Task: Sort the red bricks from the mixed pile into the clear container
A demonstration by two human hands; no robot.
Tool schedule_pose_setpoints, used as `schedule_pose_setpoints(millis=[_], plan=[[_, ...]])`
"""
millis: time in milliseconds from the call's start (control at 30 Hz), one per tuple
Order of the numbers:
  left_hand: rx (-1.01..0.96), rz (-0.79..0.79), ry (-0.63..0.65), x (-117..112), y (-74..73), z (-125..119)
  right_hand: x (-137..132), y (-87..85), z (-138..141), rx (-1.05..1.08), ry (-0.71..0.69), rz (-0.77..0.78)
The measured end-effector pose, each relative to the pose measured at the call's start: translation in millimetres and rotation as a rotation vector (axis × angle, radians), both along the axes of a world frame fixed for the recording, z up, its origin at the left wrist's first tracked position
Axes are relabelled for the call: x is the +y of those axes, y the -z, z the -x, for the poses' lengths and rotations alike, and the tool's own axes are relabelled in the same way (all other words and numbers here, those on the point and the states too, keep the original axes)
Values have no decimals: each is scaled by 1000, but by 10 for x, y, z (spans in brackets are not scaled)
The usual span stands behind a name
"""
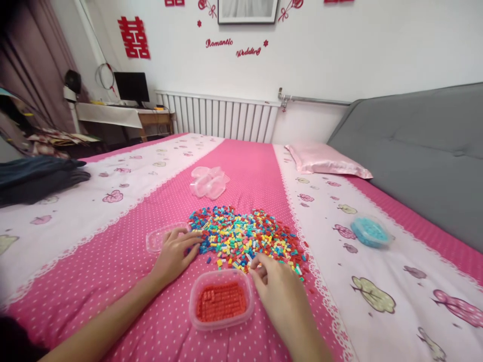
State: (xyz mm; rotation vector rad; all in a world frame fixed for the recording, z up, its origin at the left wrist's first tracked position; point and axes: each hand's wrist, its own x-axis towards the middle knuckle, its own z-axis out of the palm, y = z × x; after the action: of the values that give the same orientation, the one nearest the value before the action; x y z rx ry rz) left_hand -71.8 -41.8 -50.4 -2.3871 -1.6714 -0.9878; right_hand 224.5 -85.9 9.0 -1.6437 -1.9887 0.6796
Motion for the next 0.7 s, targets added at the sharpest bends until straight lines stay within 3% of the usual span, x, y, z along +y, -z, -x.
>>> schedule_pose_setpoints(millis=[367,700], plan=[[-45,3,26,44,19,53,-23,-106,-228,-6,110,-75],[-262,-103,115,-122,-123,61,-75,-124,67,127,1,-190]])
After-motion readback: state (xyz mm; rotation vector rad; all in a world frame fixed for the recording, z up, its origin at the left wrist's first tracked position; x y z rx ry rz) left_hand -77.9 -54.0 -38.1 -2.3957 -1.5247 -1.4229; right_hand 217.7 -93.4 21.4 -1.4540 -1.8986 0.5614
